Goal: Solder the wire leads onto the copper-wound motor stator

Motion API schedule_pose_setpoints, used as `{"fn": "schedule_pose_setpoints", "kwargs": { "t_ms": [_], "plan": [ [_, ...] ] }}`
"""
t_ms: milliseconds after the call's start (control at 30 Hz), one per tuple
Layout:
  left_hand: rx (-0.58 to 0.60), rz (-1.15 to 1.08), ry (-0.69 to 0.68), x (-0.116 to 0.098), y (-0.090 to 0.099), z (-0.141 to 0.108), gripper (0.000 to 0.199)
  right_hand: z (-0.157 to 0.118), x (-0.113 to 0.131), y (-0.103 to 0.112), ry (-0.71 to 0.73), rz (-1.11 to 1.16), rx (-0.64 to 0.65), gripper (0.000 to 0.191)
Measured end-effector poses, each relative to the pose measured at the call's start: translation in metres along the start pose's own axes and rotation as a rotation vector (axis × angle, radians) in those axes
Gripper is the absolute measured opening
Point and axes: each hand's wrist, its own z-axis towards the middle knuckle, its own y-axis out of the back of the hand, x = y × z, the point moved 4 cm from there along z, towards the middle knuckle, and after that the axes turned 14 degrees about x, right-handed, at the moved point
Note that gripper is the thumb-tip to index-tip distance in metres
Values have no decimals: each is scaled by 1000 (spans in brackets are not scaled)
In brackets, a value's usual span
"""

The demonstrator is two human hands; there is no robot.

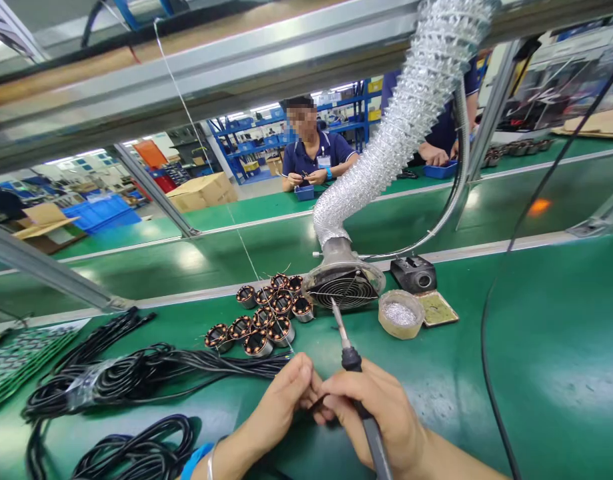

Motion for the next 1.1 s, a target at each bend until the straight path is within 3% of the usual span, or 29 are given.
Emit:
{"fn": "schedule_pose_setpoints", "kwargs": {
  "t_ms": [67,200,267,600,733,900,967,1100],
  "plan": [
    [-44,29,-44,-4,-2,-3,48,-1,0,-3,20,6,7,31],
    [153,18,-76,-1,-17,-6,47,-4,-5,-6,-20,-21,-21,28],
    [190,17,-76,3,-21,-6,49,-4,-6,-6,-64,-38,-42,25],
    [-65,223,-116,-2,-22,-14,42,-10,-3,-14,-206,-67,-57,13],
    [-146,83,-108,-2,-23,-14,44,-10,-2,-19,-205,-71,-63,12],
    [-130,-58,-37,-4,-24,-11,52,-8,0,-22,-166,-79,-32,10],
    [-122,34,-2,-8,-21,-11,52,-7,3,-20,-138,-81,0,10],
    [-61,419,39,-18,-18,-14,43,-3,6,-13,-73,-126,50,19]
  ]
}}
